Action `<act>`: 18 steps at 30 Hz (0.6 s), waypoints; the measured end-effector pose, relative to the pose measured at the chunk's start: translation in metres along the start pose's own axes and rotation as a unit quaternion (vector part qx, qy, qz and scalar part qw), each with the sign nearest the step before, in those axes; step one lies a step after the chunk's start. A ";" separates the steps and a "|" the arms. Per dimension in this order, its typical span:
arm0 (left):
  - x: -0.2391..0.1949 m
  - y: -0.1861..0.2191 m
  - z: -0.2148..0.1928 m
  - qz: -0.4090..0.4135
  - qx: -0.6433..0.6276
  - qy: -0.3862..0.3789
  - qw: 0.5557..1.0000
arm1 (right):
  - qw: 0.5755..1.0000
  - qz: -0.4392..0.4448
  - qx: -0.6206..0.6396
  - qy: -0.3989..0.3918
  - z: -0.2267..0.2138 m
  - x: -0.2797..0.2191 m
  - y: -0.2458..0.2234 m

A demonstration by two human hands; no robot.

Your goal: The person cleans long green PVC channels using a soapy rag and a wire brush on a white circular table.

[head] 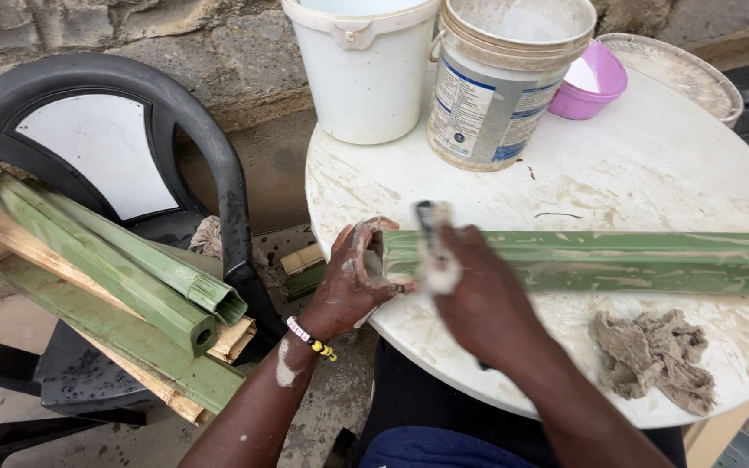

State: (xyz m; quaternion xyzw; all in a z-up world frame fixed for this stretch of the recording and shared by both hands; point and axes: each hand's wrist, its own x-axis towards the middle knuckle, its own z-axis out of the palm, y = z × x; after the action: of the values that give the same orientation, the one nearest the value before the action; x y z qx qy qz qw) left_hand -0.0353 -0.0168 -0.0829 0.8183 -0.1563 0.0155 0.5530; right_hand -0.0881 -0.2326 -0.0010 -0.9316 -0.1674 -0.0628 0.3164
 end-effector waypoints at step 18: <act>-0.004 0.015 0.000 0.090 0.144 0.011 0.985 | 0.907 0.390 -0.158 -0.023 -0.124 -0.005 0.096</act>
State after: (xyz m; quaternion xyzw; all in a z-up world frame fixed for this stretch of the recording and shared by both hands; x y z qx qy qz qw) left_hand -0.0427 -0.0207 -0.0703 0.8718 -0.2196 0.0966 0.4271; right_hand -0.0607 -0.3808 0.0412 -0.9615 0.2144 0.0615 0.1607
